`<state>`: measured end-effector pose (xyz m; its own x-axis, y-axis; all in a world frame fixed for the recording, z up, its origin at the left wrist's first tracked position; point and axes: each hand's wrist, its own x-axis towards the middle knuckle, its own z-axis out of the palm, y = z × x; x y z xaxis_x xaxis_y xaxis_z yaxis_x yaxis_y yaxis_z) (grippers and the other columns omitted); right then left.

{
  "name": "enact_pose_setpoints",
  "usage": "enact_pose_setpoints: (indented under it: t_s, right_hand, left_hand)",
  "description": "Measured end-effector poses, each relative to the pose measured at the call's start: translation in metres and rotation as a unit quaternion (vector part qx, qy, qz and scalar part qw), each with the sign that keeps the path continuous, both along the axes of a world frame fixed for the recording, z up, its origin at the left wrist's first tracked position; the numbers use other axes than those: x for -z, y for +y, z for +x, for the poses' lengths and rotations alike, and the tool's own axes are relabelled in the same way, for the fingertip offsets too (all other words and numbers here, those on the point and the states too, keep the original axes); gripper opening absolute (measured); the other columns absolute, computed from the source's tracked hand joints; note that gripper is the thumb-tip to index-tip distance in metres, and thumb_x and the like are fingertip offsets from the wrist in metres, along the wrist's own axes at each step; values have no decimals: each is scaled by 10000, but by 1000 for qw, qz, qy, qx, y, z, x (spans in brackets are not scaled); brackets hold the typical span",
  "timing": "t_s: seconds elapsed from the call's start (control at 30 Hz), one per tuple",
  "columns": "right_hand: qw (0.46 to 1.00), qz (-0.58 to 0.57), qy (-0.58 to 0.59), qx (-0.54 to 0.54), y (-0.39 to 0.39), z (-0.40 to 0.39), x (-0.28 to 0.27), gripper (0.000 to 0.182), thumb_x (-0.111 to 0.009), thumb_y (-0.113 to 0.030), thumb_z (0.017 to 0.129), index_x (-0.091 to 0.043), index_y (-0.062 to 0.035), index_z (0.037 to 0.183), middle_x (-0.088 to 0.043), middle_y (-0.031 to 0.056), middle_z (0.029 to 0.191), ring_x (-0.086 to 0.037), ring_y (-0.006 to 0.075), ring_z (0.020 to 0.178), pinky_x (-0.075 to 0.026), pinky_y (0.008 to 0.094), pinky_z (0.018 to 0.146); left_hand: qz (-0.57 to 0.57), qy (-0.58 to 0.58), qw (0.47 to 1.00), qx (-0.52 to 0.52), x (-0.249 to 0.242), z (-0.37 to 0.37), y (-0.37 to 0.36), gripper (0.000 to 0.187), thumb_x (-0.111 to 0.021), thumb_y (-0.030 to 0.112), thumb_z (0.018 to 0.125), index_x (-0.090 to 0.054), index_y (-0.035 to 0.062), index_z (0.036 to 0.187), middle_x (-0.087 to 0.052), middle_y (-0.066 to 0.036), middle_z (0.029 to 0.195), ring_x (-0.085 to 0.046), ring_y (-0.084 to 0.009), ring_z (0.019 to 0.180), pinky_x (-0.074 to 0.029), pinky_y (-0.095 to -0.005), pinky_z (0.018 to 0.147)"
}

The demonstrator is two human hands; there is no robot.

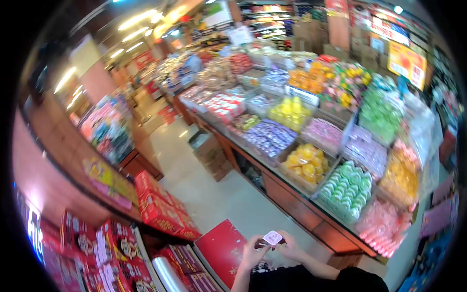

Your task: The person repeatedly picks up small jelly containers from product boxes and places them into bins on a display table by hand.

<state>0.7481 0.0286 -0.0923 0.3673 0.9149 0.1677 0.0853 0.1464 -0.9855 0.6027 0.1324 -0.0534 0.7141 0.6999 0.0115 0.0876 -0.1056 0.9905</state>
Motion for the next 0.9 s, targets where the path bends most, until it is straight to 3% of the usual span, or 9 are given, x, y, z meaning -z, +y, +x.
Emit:
enact_pose_setpoints:
  t_s: [0.17, 0.23, 0.33, 0.43, 0.53, 0.63, 0.77, 0.8, 0.9]
  right_hand:
    - [994, 12, -20, 107, -8, 50, 7, 299, -636, -71, 849, -570, 15, 1127, -576, 120, 963, -640, 203, 834, -527, 325, 706]
    - [990, -2, -30, 137, -11, 77, -2, 295, -624, -59, 853, -565, 9, 1134, -575, 120, 959, -650, 202, 805, -530, 328, 694]
    - [976, 9, -68, 208, -15, 119, -22, 250, -561, 33, 827, -567, 25, 1076, -567, 105, 953, -655, 180, 814, -538, 306, 716]
    - [967, 14, -34, 254, -15, 159, -28, 293, -615, 22, 837, -555, 18, 1124, -578, 86, 947, -652, 152, 778, -530, 287, 669]
    - [952, 3, -17, 306, -13, 192, -52, 291, -622, 39, 830, -565, 11, 1113, -588, 73, 947, -649, 141, 799, -534, 281, 696]
    - [926, -37, -28, 375, -9, 220, -61, 265, -626, 20, 842, -572, 15, 1102, -589, 75, 971, -642, 143, 816, -528, 273, 714]
    - [911, 1, 3, 413, -9, 245, -46, 269, -648, -42, 874, -572, 20, 1125, -594, 66, 967, -626, 124, 858, -527, 289, 730]
    - [881, -27, -73, 467, -9, 251, -46, 309, -676, -63, 863, -582, 20, 1146, -630, 65, 949, -639, 115, 872, -527, 285, 738]
    - [870, -38, 60, 488, -18, 274, -40, 362, -699, -78, 855, -586, 23, 1183, -671, 80, 966, -651, 118, 876, -530, 280, 757]
  left_hand:
    - [-19, 8, 995, 97, 7, 79, 17, 275, -734, -45, 789, -609, -21, 1033, -668, -100, 968, -680, -167, 879, -549, -291, 751]
    - [-43, -15, 987, 152, 16, 114, 28, 281, -690, -99, 793, -575, -38, 1042, -669, -127, 969, -677, -184, 884, -556, -301, 748]
    - [-90, -47, 969, 225, 10, 175, 37, 276, -691, -98, 792, -568, -35, 1031, -666, -132, 955, -674, -174, 860, -548, -291, 750]
    - [-45, -42, 952, 298, -9, 233, 50, 301, -698, -95, 793, -565, -28, 1054, -671, -113, 968, -672, -165, 904, -541, -281, 776]
    - [-130, -64, 897, 418, -35, 286, 66, 299, -671, -103, 822, -558, -36, 1091, -677, -118, 988, -670, -169, 931, -544, -281, 816]
    - [-141, -82, 878, 450, -28, 334, 75, 324, -661, -104, 826, -551, -48, 1125, -686, -138, 988, -693, -192, 900, -568, -310, 820]
    - [-152, -76, 873, 457, -27, 377, 69, 317, -665, -94, 828, -559, -44, 1122, -677, -122, 999, -673, -172, 931, -552, -291, 820]
    - [-138, -86, 880, 447, -19, 389, 65, 314, -667, -89, 821, -574, -41, 1117, -668, -110, 978, -688, -189, 920, -563, -291, 800]
    - [-93, -71, 904, 411, -5, 416, 49, 308, -680, -68, 815, -589, -30, 1107, -645, -89, 980, -688, -175, 886, -556, -274, 768]
